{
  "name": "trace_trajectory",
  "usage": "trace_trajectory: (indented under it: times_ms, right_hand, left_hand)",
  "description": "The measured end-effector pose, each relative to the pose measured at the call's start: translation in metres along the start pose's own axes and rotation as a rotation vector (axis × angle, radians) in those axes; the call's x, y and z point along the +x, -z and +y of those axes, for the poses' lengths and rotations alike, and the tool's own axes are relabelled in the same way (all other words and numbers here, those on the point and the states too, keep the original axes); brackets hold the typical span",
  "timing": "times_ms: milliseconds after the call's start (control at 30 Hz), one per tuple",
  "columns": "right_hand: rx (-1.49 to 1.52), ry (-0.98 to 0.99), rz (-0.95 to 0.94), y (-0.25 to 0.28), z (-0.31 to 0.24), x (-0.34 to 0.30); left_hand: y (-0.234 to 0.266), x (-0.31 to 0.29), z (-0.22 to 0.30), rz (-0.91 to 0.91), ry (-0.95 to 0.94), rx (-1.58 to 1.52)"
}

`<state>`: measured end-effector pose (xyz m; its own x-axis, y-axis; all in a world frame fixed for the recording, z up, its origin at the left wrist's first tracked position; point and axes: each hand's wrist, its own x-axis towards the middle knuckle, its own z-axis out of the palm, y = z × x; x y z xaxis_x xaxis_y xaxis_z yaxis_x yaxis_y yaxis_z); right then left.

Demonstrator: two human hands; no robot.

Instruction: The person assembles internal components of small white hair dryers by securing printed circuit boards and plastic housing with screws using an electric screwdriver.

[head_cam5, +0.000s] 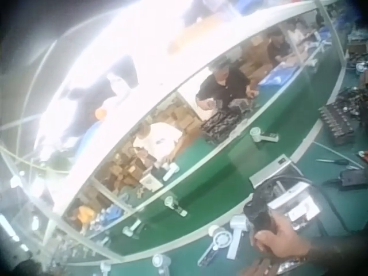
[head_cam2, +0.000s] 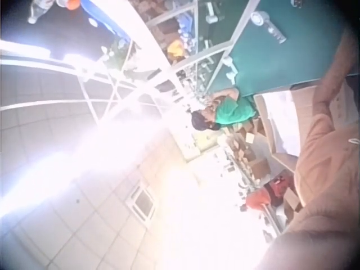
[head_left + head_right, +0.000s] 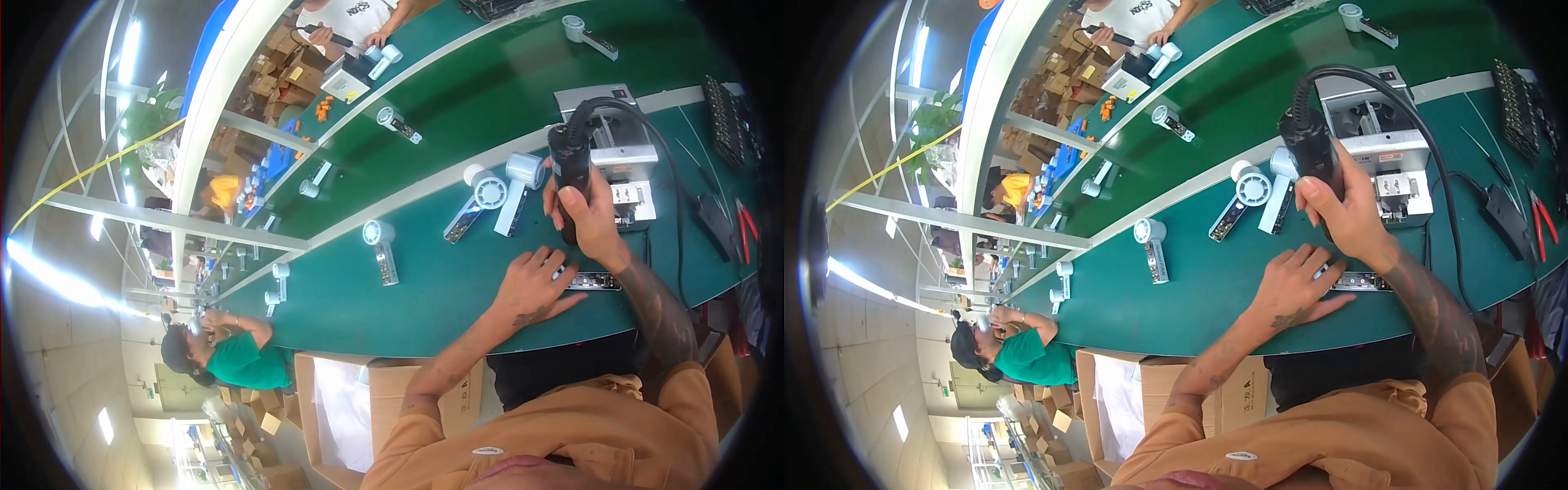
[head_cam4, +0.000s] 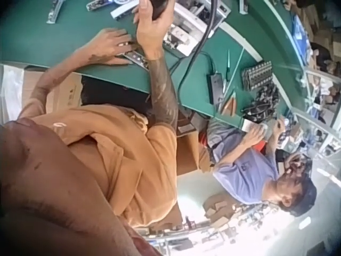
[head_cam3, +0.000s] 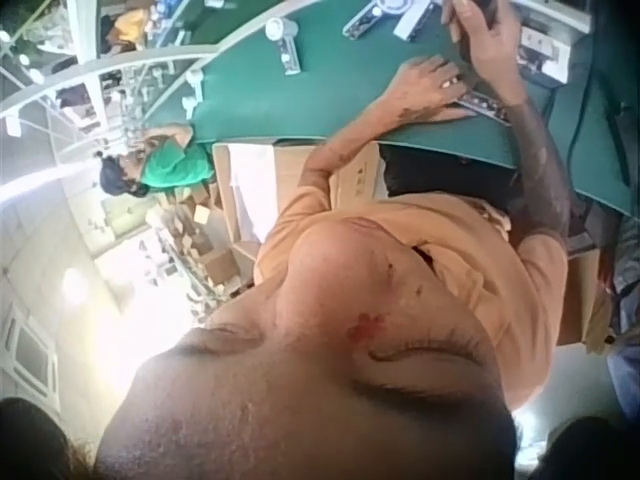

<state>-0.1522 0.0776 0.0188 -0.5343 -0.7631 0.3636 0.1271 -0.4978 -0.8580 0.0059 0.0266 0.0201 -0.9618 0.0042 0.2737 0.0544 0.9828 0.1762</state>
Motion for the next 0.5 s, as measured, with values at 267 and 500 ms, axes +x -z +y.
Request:
trace_trajectory:
  times_ms: [267, 500]
  right_hand:
    - [0.093, 0.002, 0.025, -0.003, 0.002, 0.000]
    - [0.106, -0.007, 0.017, -0.002, -0.005, 0.001]
  left_hand:
    - [0.041, -0.021, -0.026, 0.229, -0.329, -0.053]
    - [0.088, -0.008, -0.094, 0.558, -0.057, 0.063]
